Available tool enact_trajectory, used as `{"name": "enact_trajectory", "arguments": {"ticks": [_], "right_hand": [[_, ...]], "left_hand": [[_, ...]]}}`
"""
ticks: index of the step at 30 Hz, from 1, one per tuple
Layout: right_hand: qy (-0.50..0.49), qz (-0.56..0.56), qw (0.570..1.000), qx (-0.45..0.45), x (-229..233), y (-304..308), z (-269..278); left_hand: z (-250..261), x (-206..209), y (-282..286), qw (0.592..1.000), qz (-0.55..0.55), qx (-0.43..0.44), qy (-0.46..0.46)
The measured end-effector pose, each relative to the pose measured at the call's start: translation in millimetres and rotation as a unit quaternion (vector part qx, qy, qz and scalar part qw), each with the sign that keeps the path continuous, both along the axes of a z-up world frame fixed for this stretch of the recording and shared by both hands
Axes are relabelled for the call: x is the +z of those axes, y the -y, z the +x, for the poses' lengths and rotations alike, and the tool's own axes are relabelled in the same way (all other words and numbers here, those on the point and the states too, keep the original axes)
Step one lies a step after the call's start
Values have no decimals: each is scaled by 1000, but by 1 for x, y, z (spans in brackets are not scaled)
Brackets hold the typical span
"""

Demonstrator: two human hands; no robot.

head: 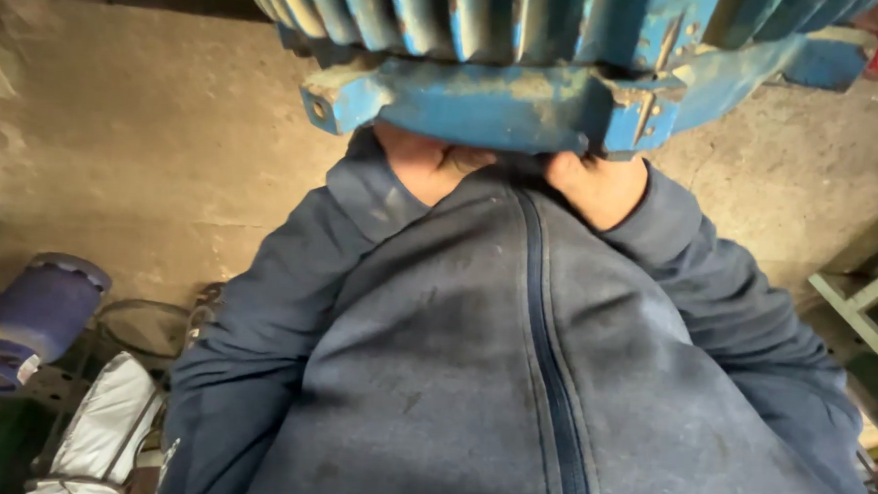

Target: The person retrieves a black rubber seal from a plastic bag and applies red grease to it from a jar. They then place the greased seal onto the shaft of a blue electric motor and use a hammer to tap it into place.

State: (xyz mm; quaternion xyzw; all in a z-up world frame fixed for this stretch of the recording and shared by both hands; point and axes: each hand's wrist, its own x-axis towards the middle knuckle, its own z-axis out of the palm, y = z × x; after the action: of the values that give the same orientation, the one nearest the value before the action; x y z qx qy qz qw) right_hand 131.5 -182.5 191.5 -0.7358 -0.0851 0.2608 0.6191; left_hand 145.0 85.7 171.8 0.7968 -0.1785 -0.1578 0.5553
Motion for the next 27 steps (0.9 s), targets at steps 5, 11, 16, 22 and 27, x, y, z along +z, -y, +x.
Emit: {"name": "enact_trajectory", "arguments": {"ticks": [5,11,16,22,27], "right_hand": [[-83,20,994,66,4,-1,8],[93,-63,985,128,12,-2,8],[133,-162,963,169,17,-12,9],[121,-47,986,101,0,-16,-9],[-133,132,982,-10,-29,-25,-7]], "left_hand": [[14,36,-4,999,-7,0,-41],[1,20,8,990,-96,55,-86],[-7,7,11,997,-38,68,3],[-12,9,17,973,-160,114,-122],[-8,11,19,992,2,127,-3]]}}
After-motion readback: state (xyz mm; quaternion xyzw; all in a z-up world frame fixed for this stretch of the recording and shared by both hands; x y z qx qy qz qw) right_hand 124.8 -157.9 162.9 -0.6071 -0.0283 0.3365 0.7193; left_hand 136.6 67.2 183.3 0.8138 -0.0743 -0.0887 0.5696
